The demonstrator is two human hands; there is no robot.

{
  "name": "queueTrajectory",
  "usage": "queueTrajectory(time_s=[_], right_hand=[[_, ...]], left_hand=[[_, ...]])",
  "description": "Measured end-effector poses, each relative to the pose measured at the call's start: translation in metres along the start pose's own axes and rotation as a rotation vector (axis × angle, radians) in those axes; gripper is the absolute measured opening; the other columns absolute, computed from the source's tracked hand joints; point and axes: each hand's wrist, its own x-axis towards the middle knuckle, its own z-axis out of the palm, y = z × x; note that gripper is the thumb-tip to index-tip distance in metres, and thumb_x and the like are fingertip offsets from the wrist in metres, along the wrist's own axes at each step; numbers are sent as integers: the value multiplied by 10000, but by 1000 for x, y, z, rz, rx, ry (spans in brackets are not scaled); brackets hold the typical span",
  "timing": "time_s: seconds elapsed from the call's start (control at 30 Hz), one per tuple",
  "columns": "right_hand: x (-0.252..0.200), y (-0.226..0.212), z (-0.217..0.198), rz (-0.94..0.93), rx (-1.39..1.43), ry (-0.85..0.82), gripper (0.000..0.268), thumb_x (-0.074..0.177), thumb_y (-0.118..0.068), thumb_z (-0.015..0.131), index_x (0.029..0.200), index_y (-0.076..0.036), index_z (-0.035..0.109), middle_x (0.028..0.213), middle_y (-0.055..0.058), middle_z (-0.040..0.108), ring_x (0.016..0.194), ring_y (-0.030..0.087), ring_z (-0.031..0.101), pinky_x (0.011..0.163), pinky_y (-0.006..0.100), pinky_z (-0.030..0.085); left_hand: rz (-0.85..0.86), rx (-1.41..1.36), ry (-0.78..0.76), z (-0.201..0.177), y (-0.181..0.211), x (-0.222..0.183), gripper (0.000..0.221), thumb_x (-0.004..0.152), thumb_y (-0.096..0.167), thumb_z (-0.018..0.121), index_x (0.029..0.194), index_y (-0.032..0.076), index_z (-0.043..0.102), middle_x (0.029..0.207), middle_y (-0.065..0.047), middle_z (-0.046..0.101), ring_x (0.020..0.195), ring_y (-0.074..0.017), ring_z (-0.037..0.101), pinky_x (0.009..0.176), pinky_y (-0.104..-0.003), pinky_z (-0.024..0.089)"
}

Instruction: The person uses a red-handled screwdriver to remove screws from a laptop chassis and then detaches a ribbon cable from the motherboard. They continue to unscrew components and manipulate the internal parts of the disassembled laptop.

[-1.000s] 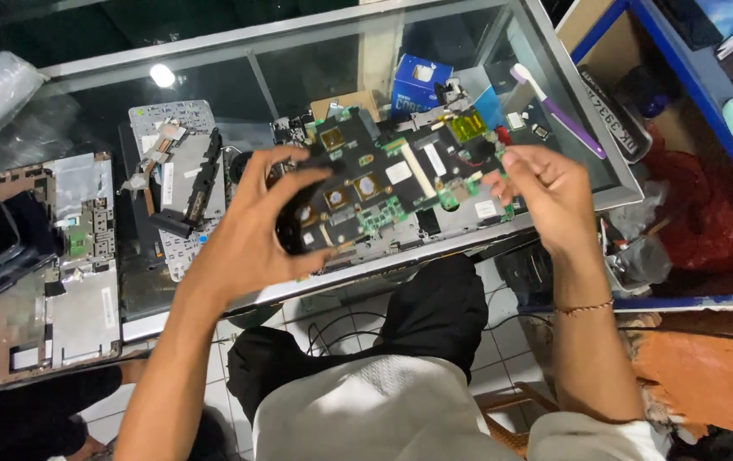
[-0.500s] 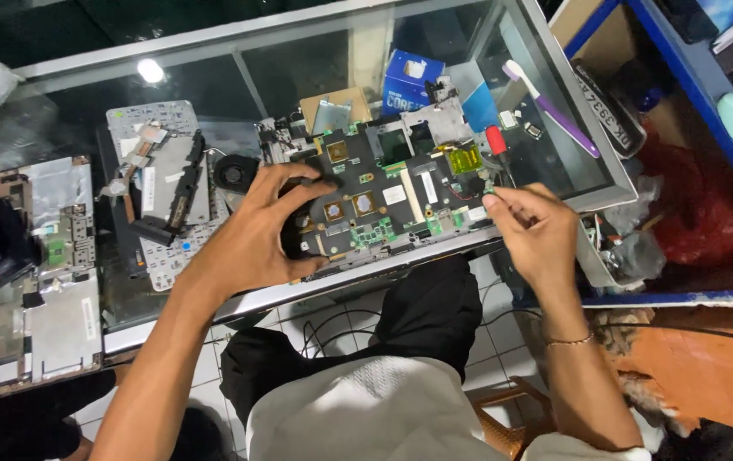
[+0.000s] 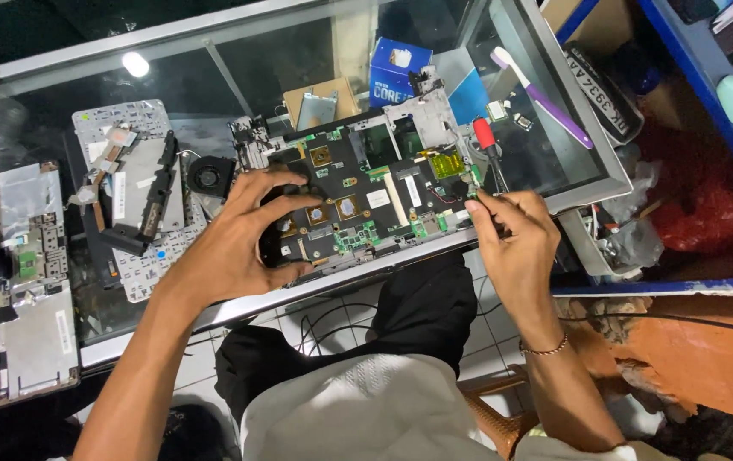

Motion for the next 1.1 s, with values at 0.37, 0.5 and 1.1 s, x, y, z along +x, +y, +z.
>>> queueTrajectory(time_s=[0.37, 0.5, 1.1], right_hand=[[37, 2, 7, -139, 165, -102, 108, 931, -19, 784, 1022, -76, 769, 1092, 101, 638, 1073, 281, 556, 1006, 435, 380], [42, 0, 12, -143, 213, -186, 165, 952, 45, 691, 1012, -88, 768, 1131, 124, 605, 1127, 334, 534, 1036, 484, 381], [38, -4, 17, -133, 217, -173, 189, 978, 50, 655, 1038, -92, 765, 1142, 124, 594, 1109, 357, 545, 1016, 477, 414]], left_hand=[[-116, 17, 451, 93, 83, 51, 216, 881, 174, 742, 1023, 11, 740, 1101, -174, 656, 1251, -406, 528, 1102, -576, 418], [-185, 125, 650, 127, 95, 77, 109, 900, 58, 724, 956, -23, 772, 1006, -150, 628, 1228, -400, 530, 1140, -564, 377], [-218, 334, 719, 152, 87, 95, 225, 818, -44, 759, 1039, -2, 764, 994, -157, 601, 1102, -401, 588, 1099, -567, 452]])
